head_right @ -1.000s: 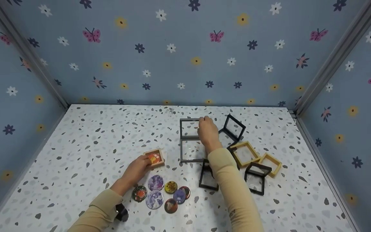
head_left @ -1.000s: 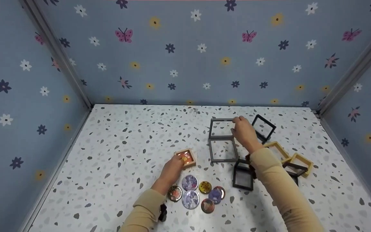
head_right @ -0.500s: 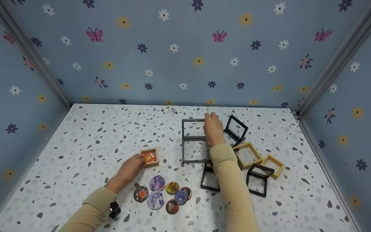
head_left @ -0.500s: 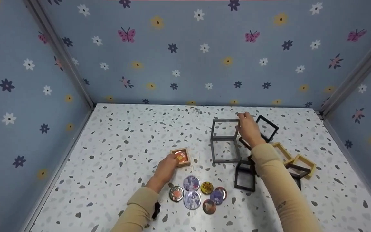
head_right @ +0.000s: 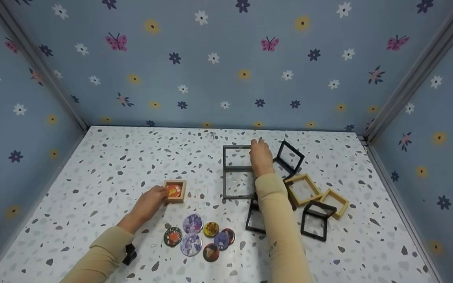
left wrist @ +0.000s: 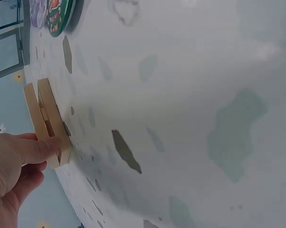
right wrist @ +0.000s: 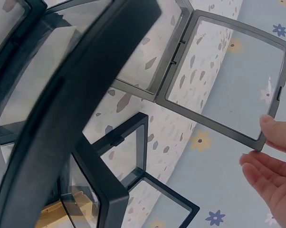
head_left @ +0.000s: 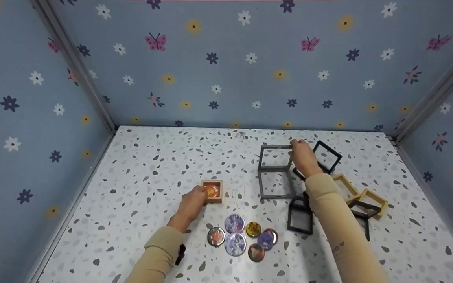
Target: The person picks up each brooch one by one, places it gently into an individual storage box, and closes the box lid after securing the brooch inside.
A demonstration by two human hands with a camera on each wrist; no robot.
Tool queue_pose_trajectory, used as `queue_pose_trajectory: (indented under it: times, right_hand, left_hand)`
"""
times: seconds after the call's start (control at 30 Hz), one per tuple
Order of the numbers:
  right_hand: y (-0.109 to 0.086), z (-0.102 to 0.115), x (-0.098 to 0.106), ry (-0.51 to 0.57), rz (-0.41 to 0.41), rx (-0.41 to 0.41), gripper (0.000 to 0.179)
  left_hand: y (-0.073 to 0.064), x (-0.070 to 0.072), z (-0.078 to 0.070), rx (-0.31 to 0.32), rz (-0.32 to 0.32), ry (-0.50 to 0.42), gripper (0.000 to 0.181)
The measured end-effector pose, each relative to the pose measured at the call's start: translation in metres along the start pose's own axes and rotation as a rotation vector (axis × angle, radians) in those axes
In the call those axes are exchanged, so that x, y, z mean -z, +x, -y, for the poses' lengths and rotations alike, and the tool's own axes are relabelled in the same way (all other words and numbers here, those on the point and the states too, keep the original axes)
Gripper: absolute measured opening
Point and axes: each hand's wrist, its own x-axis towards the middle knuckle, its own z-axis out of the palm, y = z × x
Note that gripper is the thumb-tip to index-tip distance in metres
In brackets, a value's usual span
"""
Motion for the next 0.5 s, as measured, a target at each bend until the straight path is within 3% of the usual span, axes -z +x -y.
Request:
queue_pose_trajectory:
  times: [0.1,0.27,0.33,0.5]
  right_hand:
    - [0.000,-0.001,0.000,0.002,0.002,-0.010,0.031]
    - [0.001,-0.002,0.000,0.002,-0.023,0.004,0.022]
    - [0.000,-0.003,-0.001,0.009,-0.036,0.009,0.017]
    - [0.000,-0.004,-0.001,0.025,-0.061,0.009,0.010]
  left_hand:
    - [0.000,0.005,0.004,-0.005,-0.005,-0.021,0.032]
    - [-0.001,0.013,0.012,-0.117,-0.030,0.099,0.028]
    - [-0.001,0.017,0.014,-0.121,-0.034,0.135,0.030]
    - [0.001,0.026,0.018,0.135,0.011,-0.116,0.044]
